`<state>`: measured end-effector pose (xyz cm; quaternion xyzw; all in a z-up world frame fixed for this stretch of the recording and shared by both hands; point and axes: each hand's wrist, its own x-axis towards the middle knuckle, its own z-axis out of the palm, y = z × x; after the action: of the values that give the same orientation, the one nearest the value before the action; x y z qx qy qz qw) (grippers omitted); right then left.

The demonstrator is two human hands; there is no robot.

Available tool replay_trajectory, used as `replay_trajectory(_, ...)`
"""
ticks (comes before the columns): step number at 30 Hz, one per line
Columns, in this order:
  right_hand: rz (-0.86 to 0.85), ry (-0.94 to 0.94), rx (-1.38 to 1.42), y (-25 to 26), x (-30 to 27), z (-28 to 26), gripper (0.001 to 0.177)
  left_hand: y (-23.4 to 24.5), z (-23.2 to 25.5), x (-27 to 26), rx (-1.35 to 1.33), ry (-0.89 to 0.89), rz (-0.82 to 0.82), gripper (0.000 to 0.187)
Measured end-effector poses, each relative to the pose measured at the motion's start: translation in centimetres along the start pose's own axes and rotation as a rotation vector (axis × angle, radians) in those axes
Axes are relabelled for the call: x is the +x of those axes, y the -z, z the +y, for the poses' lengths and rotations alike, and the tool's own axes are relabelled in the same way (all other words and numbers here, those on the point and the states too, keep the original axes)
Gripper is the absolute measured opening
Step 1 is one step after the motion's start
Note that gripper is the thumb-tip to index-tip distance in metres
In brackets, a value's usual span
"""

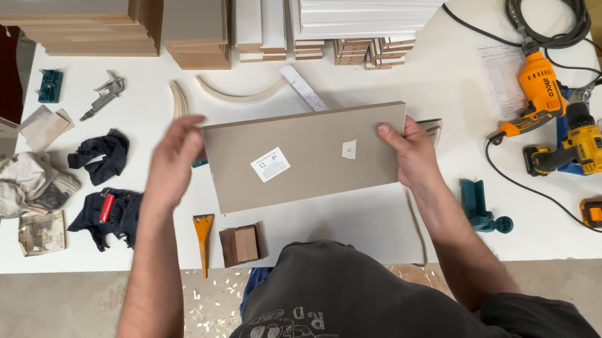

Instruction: The person sands a rectangular piece of wood on a workbench using a sanding block. They then use a clothes iron to press a thin strip of material onto the wood. Finally, they use a hand plane to smooth the edge of the wood piece.

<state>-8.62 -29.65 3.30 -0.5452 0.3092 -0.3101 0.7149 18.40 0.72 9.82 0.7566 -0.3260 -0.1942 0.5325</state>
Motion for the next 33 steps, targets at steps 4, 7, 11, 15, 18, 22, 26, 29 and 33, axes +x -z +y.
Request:
replay_trajectory(4, -0.001, -0.023, 0.007, 0.2, -0.1, 0.5, 0.016, -2.5, 0.3, -2.2, -0.396, -0.029, -0.176, 0.040)
replay_trajectory(7, -0.015, -0.031, -0.007, 0.7, 0.5, 1.3, 0.015, -2.6, 0.9, -2.5, -0.377, -0.005, -0.111, 0.027)
replay_trajectory(11, -0.031, 0.016, -0.040, 0.5, 0.4, 0.7, 0.014, -2.7, 0.3, -2.7, -0.350, 0.014, -0.088, 0.028)
replay_trajectory(15, -0.100, 0.047, -0.348, 2.3, 0.1, 0.6, 0.016, -2.7, -2.8, -2.3, -0.168, -0.018, -0.059, 0.029)
replay_trajectory(18, -0.074, 0.238, -0.665, 3.7, 1.4, 4.4, 0.036, -4.0, -7.7, -1.3, -0.018, -0.051, -0.037, 0.028)
replay_trajectory(22, -0.017, 0.185, -0.741, 3.7, 3.1, 11.4, 0.042, -7.3, -16.0, -1.4, -0.156, 0.044, -0.005, 0.032)
replay_trajectory(26, -0.011, 0.145, -0.713, 3.7, 3.6, 15.0, 0.045, -9.7, -20.9, -1.6, -0.086, 0.140, 0.013, 0.029)
replay_trajectory(29, -0.014, 0.112, -0.711, 3.2, 3.3, 15.8, 0.048, -10.2, -22.1, -1.7, -0.073, 0.168, 0.009, 0.029)
replay_trajectory(33, 0.034, 0.200, -0.632, 2.3, 2.3, 15.8, 0.055, -10.7, -23.3, -2.0, -0.081, 0.185, 0.008, 0.030)
